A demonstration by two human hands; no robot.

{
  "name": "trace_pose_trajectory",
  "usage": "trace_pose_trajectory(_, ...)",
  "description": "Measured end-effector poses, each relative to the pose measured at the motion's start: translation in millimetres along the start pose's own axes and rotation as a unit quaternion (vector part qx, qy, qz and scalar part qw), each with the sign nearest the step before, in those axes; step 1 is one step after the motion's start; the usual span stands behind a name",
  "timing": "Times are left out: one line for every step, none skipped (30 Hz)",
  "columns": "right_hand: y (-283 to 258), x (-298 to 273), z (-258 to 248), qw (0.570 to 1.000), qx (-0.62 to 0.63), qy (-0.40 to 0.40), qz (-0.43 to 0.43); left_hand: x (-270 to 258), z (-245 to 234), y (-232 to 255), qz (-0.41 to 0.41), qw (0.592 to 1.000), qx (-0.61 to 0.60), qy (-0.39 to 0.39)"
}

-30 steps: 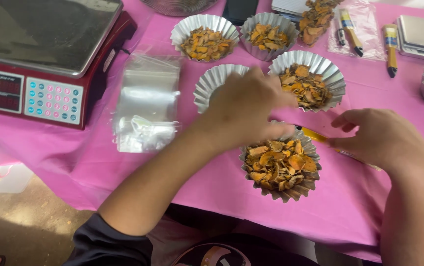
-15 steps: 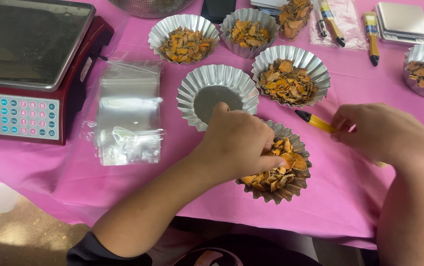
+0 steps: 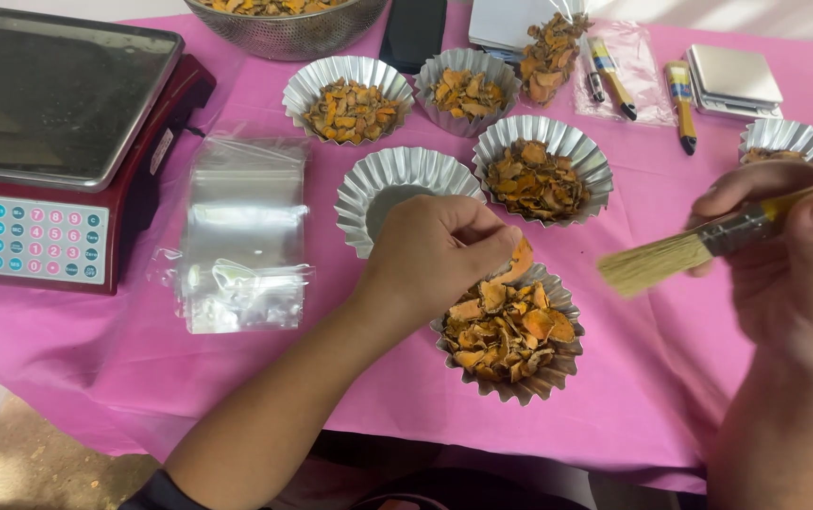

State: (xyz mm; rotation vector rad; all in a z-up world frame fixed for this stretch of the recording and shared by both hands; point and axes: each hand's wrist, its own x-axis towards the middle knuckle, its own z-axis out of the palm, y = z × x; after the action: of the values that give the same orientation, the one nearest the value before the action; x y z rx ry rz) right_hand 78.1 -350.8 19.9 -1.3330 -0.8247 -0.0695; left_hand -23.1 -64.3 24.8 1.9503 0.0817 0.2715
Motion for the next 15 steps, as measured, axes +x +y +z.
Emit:
trace_pose_trajectory(-2, -2, 21, 1.000, 0.000, -0.002, -0.002, 2, 4, -6, 0.002, 1.000, 0.000, 0.002)
trace_pose_trajectory(-3, -5, 42, 0.999, 0.005, 0.013, -0.047, 4, 7, -12, 0.030, 0.999, -0.031, 0.010)
trace_pose_trajectory(-4, -7, 63, 0.995, 0.011, 0.028, -0.092, 6, 11, -19, 0.059, 0.996, -0.061, 0.018)
trace_pose_trajectory(-7, -7, 72, 0.995, 0.012, 0.027, -0.093, 4, 9, -17, 0.060, 0.996, -0.061, 0.019)
trace_pose_trajectory(-9, -6, 82, 0.997, -0.053, -0.014, -0.057, 2, 8, -15, 0.066, 0.995, -0.070, 0.029)
trace_pose_trajectory(-12, -6, 91, 0.992, -0.117, -0.053, -0.019, 1, 7, -13, 0.073, 0.993, -0.079, 0.038)
trace_pose_trajectory(-10, -5, 83, 0.992, -0.117, -0.052, -0.020, 3, 5, -16, 0.074, 0.993, -0.079, 0.037)
trace_pose_trajectory(-9, -5, 76, 0.994, -0.099, -0.042, -0.014, 5, 4, -19, 0.085, 0.992, -0.078, 0.054)
trace_pose_trajectory(-7, -5, 68, 0.996, -0.080, -0.032, -0.008, 7, 3, -23, 0.096, 0.990, -0.077, 0.071)
trace_pose_trajectory(-5, -6, 67, 0.996, -0.080, -0.032, -0.009, 7, 4, -21, 0.096, 0.990, -0.078, 0.072)
trace_pose_trajectory(-3, -6, 66, 0.996, -0.049, 0.005, -0.075, 7, 4, -19, 0.089, 0.990, -0.101, 0.047)
trace_pose_trajectory(-1, -8, 65, 0.989, -0.017, 0.043, -0.138, 6, 4, -18, 0.079, 0.989, -0.124, 0.022)
trace_pose_trajectory(-6, -8, 73, 0.990, -0.017, 0.042, -0.136, 4, 4, -17, 0.077, 0.989, -0.125, 0.023)
trace_pose_trajectory(-11, -8, 80, 0.995, -0.049, -0.021, -0.088, 3, 4, -16, 0.079, 0.989, -0.118, 0.036)
trace_pose_trajectory(-16, -8, 88, 0.993, -0.080, -0.082, -0.036, 2, 4, -14, 0.081, 0.989, -0.111, 0.050)
